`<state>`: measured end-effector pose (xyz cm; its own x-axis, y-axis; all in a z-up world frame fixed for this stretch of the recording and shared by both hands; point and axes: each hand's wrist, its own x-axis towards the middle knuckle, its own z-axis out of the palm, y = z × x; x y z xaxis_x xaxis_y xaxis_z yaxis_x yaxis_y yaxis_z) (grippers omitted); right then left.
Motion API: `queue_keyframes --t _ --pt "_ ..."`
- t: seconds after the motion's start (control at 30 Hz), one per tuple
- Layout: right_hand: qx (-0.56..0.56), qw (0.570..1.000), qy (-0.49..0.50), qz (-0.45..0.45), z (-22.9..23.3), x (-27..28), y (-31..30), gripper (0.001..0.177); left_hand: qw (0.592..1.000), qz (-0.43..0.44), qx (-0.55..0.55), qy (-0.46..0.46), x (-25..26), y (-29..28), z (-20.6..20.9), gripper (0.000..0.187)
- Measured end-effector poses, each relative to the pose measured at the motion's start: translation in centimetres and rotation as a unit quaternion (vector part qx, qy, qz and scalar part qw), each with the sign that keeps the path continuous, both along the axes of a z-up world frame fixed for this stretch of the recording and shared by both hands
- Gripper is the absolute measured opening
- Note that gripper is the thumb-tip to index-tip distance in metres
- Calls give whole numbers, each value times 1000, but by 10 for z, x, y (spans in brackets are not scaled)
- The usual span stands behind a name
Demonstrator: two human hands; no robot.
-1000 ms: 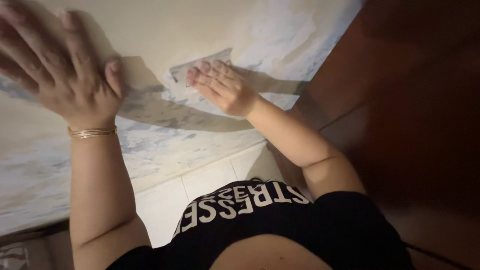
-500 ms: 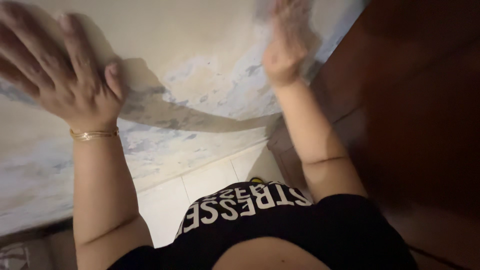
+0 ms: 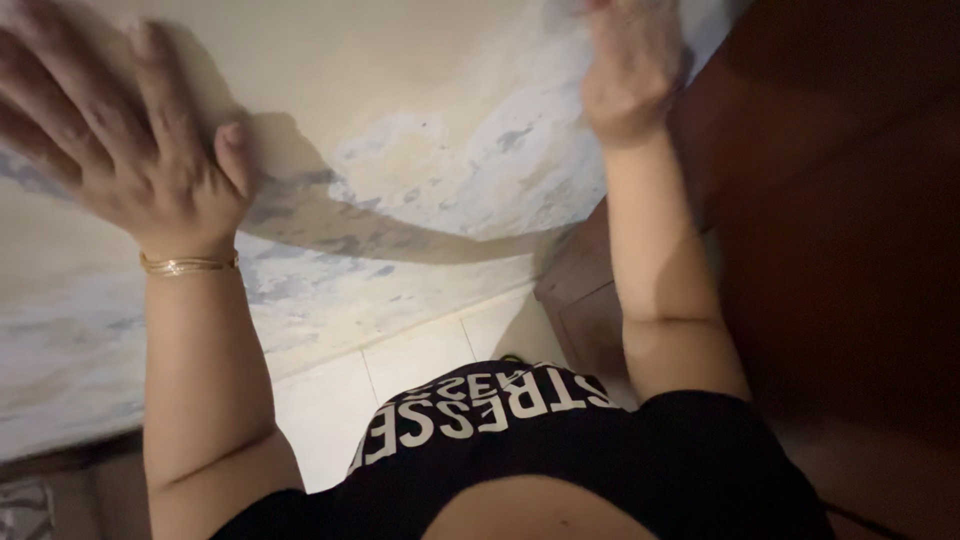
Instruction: The person uses a sanding block to smooth a ceiling surface. They move the block back and forth across the ceiling, occasionally switching hands and adjusting their position to reach different areas.
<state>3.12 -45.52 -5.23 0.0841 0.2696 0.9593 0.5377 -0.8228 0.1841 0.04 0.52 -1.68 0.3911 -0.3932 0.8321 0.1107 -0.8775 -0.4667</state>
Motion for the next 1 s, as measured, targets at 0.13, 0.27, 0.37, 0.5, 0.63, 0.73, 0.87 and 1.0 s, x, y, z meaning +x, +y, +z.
queue_keyframes --t 0.13,0.27,0.37,0.5,0.63,0.73,0.87,1.0 --pt "91 995 16 -25 -19 9 14 49 999 15 27 -30 0 -1 3 70" --pt "136 988 35 58 -45 8 70 37 997 -4 44 -71 4 -4 10 70" --pt "-63 981 100 152 -66 -5 123 31 999 -6 23 -40 1 -6 11 69" --pt "-183 978 -63 71 -64 -9 116 21 997 -14 38 -59 0 -7 15 68" --pt "-43 982 108 149 -30 3 49 23 998 -17 31 -55 2 -8 17 68" --pt "-8 1000 -9 -27 -13 1 10 36 994 -36 48 -94 7 -6 17 69" --pt "119 992 36 14 -33 -3 39 43 995 -22 47 -87 6 -9 15 71" --pt "176 979 52 93 -60 -11 112 37 996 -5 40 -84 1 -12 18 70"
